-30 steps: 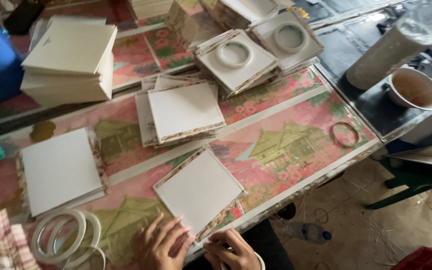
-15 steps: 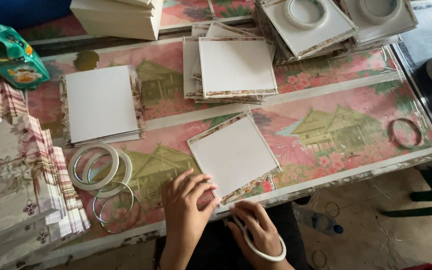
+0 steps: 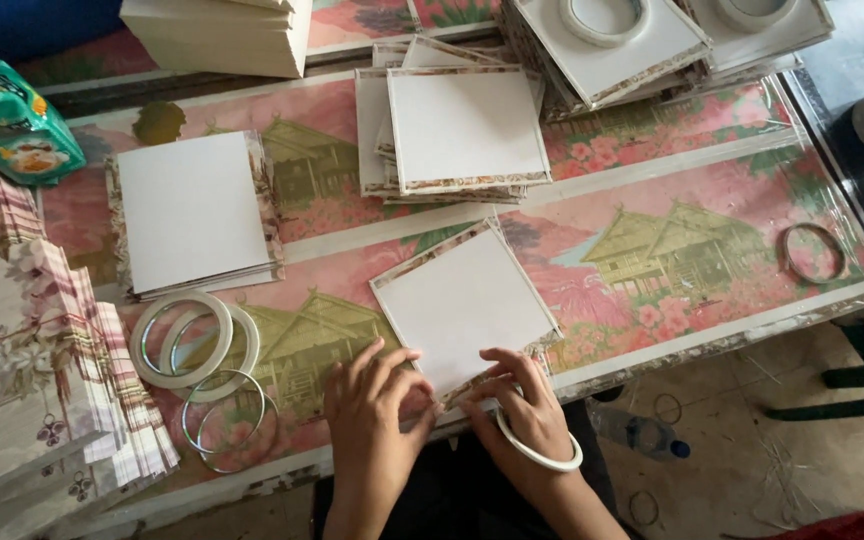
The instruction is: The person assembles small white cards by applying adhesive tape to their edges. They pick up a card, apply a strip of tape, and place it on a stack. The person repeats this process for multiple cards, occasionally adjusting the stacks on the table.
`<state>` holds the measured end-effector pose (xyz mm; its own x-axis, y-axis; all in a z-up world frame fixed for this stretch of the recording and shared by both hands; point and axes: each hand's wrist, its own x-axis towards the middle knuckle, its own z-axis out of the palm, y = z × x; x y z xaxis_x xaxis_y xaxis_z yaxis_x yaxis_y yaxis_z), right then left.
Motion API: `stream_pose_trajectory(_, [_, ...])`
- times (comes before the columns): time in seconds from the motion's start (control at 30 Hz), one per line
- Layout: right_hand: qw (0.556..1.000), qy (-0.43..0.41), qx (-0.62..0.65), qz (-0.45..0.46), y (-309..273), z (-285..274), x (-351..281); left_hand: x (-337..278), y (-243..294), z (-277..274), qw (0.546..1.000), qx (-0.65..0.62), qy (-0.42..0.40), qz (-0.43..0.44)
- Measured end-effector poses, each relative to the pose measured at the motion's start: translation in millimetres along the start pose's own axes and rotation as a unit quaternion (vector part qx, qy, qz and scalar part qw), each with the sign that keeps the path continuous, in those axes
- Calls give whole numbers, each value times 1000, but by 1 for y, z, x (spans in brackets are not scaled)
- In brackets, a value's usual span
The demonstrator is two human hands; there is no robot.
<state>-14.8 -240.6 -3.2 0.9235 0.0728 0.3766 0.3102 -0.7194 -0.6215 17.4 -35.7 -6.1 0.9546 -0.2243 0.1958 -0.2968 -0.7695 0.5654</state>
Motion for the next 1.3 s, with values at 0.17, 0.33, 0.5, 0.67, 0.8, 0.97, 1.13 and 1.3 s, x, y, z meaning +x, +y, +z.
stream_pose_trajectory(0.17, [999,-30,-27,20,11,6,8,-1,0,3,1000,-13,-15,-14])
stream_pose_trajectory(0.33, [999,-30,-25,21,13,8,10,-2,-3,9,998,-50,11,-25])
stream_pose_trajectory(0.5, [999,-29,-31,21,16,11,10,0,1,5,998,-52,12,-26])
stream_pose_trajectory(0.67, [999,-33,-36,16,15,7,11,1,-1,8,998,-51,13,-25])
stream_pose_trajectory(0.8, [997,-69,20,32,15,-2,14,1,-1,10,999,-34,27,-19])
stream_pose_trajectory(0.97, [986,-93,121,59,25,-23,21,2,-3,9,999,-28,1,-28])
stream_pose_trajectory(1.13, [992,-9,88,93,69,-67,34,0,-8,13,999,-17,22,-20])
stream_pose_trajectory(1.3, [994,14,23,106,98,-82,38,-1,-15,21,998,18,-3,-58])
